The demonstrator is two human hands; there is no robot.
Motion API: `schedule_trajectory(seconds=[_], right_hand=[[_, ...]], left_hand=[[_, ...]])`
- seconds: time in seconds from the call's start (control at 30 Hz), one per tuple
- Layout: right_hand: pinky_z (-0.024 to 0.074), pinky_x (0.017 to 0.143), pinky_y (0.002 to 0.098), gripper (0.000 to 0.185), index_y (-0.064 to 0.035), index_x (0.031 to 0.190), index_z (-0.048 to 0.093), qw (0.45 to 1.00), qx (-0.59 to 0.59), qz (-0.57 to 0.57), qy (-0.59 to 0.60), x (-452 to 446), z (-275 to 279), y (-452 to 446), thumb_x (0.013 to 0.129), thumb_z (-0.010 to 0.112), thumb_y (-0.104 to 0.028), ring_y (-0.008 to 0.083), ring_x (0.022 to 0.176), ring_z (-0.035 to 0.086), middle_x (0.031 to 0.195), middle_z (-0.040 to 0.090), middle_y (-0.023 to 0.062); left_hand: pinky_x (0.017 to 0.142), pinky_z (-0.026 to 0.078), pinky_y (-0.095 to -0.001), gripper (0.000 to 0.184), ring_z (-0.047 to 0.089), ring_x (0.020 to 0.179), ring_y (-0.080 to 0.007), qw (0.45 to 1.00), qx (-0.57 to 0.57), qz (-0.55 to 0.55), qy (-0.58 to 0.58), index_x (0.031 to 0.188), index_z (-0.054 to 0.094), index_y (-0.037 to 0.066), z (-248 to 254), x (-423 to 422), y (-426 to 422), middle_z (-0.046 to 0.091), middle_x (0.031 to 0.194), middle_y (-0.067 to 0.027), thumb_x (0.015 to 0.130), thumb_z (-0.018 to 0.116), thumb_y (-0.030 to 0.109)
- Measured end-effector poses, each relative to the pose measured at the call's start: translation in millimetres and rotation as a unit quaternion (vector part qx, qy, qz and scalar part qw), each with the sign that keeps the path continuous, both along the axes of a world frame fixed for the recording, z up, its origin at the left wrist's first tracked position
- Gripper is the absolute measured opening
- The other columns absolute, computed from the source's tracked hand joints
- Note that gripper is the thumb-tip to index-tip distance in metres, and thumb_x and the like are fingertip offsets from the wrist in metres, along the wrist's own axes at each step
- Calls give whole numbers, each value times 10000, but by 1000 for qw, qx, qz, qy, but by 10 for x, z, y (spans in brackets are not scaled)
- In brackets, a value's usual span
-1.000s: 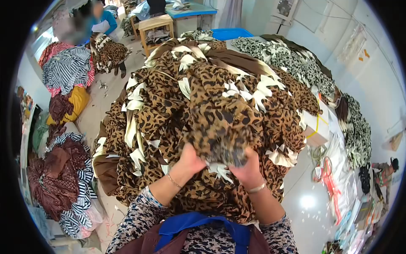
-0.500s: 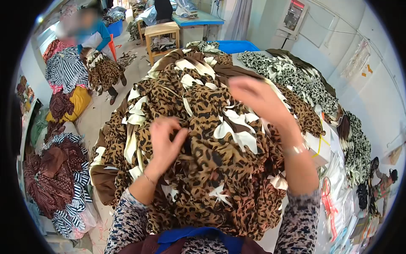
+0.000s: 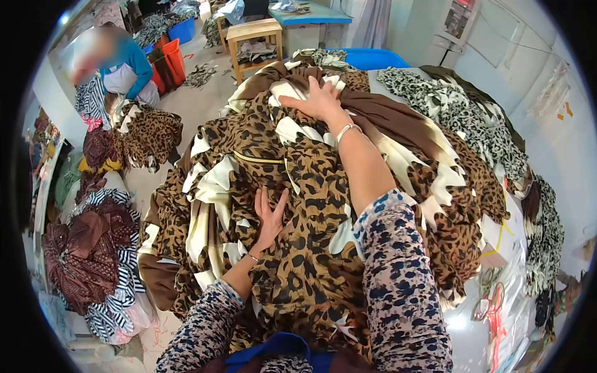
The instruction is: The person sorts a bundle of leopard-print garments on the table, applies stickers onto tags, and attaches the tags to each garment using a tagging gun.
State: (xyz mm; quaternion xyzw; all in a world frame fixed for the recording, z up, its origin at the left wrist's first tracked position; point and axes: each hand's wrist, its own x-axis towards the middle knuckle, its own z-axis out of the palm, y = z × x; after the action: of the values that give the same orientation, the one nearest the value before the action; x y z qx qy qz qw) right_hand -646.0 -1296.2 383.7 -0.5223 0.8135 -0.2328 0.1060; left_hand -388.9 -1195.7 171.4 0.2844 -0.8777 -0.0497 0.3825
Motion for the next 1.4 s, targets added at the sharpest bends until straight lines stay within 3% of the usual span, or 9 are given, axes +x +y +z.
schedule_trajectory(seconds=[0.13, 0.27, 0.73, 0.9, 1.03, 1.07, 1.23, 1.33, 1.4], right_hand=[[386, 1031, 377, 1333, 64, 1439, 58, 990, -3, 10, -142, -58, -344, -23, 528, 833, -523, 397, 1256, 437, 1377, 373, 315], [455, 847, 324, 692, 124, 1093, 575, 966, 57, 32, -250, -337, -781, -165, 653, 763, -376, 242, 951, 603, 1023, 636, 202], [378, 589, 246, 338, -15, 777, 617, 897, -117, 153, -398, 186, -1227, 677, 858, 529, -331, 69, 623, 460, 642, 537, -19], [471, 731, 271, 309, 58, 935, 678, 789, -164, 81, -586, 824, -1130, 1404, 830, 613, -225, 122, 788, 589, 883, 661, 60], [478, 777, 289, 370, 58, 1073, 635, 852, -137, 115, -493, 586, -1344, 1282, 893, 565, -257, 146, 860, 615, 992, 668, 76], [470, 793, 285, 363, 19, 1099, 632, 917, -190, 246, -251, 520, -1294, 1240, 907, 542, -275, 139, 880, 614, 996, 672, 44], [409, 710, 293, 298, -29, 852, 587, 884, -76, 92, -452, 455, -1552, 928, 879, 532, -321, 105, 745, 493, 802, 558, -8], [408, 684, 292, 232, -76, 749, 542, 827, -139, 57, -541, 1090, -821, 1481, 848, 548, -286, 105, 680, 482, 693, 500, -30], [421, 746, 269, 241, -43, 834, 632, 805, -138, 74, -572, 1199, -733, 1763, 832, 556, -272, 113, 745, 551, 772, 600, -1]], left_hand=[[988, 317, -542, 732, 252, 1258, -499, 998, -49, 21, 19, 1325, 494, 162, -158, -55, -122, 258, 1380, -320, 675, 800, 306], [970, 350, -542, 550, 311, 1237, -495, 992, -105, 23, 69, 1236, 559, 134, -280, -100, -205, 326, 1328, -309, 726, 741, 229], [772, 445, -461, 158, 521, 934, -375, 962, -159, 30, 220, 920, 592, 17, -544, -244, -417, 539, 1070, -208, 767, 587, 58], [770, 450, -435, 166, 538, 918, -339, 967, -140, 35, 207, 952, 593, 13, -565, -235, -433, 561, 1053, -183, 791, 584, 54], [768, 455, -414, 173, 552, 906, -309, 973, -113, 19, 202, 977, 593, 9, -566, -274, -408, 579, 1040, -164, 810, 582, 51], [767, 456, -409, 175, 555, 903, -302, 975, -99, 12, 200, 984, 593, 8, -579, -267, -409, 584, 1036, -159, 814, 582, 50], [765, 462, -382, 183, 572, 887, -265, 977, 126, -58, 162, 1016, 594, 4, -772, 7, -460, 606, 1019, -135, 838, 579, 46], [763, 465, -366, 189, 582, 878, -243, 879, 392, -141, 232, 1035, 595, 2, -1443, 145, -712, 620, 1009, -120, 852, 578, 44], [816, 483, -369, 287, 617, 898, -274, 880, 398, -141, 216, 1035, 613, 0, -438, 532, -112, 654, 964, -154, 762, 672, 65]])
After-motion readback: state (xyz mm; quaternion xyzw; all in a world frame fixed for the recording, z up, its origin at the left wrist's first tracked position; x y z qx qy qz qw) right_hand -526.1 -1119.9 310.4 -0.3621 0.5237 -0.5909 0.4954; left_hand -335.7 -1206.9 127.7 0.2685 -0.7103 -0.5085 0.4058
